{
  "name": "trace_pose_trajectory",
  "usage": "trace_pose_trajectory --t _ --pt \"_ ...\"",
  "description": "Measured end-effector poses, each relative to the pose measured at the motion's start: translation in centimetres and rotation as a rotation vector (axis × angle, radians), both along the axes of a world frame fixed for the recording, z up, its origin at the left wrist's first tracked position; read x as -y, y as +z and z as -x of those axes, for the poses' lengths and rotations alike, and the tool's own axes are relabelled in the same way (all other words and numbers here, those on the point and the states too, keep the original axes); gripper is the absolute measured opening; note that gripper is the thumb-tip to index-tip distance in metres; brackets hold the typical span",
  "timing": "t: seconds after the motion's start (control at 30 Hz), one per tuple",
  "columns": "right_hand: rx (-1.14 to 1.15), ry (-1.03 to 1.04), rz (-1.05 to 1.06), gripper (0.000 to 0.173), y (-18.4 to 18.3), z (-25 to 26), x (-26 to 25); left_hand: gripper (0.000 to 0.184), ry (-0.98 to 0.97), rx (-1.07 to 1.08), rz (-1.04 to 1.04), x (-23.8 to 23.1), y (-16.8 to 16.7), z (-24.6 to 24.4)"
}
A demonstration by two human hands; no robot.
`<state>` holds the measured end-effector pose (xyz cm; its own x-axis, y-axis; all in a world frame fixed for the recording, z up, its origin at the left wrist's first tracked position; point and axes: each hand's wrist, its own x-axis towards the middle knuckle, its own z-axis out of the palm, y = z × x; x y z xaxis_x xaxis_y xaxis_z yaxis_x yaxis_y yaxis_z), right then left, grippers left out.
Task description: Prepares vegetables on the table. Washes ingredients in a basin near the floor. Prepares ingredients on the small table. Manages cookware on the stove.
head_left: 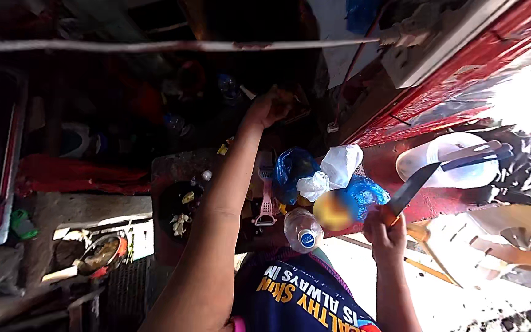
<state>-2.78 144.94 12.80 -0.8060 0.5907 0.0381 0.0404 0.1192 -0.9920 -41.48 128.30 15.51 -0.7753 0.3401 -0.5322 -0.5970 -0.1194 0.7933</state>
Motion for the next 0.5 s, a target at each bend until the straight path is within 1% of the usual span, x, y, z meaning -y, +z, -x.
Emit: trace_pose_trajectory --t 0.03,0.1,0.13,0.17,0.2,0.3,0.37,0.5 --pt "-0.039 0.048 0.046 0.041 0.4 0.2 -0.4 0.031 0.019 0.015 -0.057 1.0 0.2 -1.5" --pt "-0.083 0.132 0.152 0.060 1.7 0.9 -1.2 0.028 0.058 0.033 -0.139 3.2 0.4 -5.4" --pt "-0.098 0.173 0.191 0.068 2.4 1.3 -1.5 0.028 0.075 0.034 -0.150 4.3 0.4 -7.6" --pt "-0.119 0.214 0.221 0.071 3.1 1.7 -1.7 0.031 0.081 0.033 -0.149 5.4 0.2 -9.8" --pt "-0.138 0.258 0.232 0.068 3.9 2.0 -1.9 0.033 0.077 0.035 -0.144 6.5 -0.1 -12.0" --pt "-0.216 0.395 0.214 0.051 6.4 2.5 -1.5 0.036 0.095 0.070 -0.126 9.4 -1.5 -18.1" --pt "-0.283 0.473 0.202 0.043 7.8 2.3 -0.6 0.030 0.137 0.087 -0.158 11.6 -2.3 -21.5" --pt "-0.368 0.652 0.237 0.035 10.1 0.6 4.2 0.024 0.246 0.147 -0.207 16.5 -2.8 -27.0"
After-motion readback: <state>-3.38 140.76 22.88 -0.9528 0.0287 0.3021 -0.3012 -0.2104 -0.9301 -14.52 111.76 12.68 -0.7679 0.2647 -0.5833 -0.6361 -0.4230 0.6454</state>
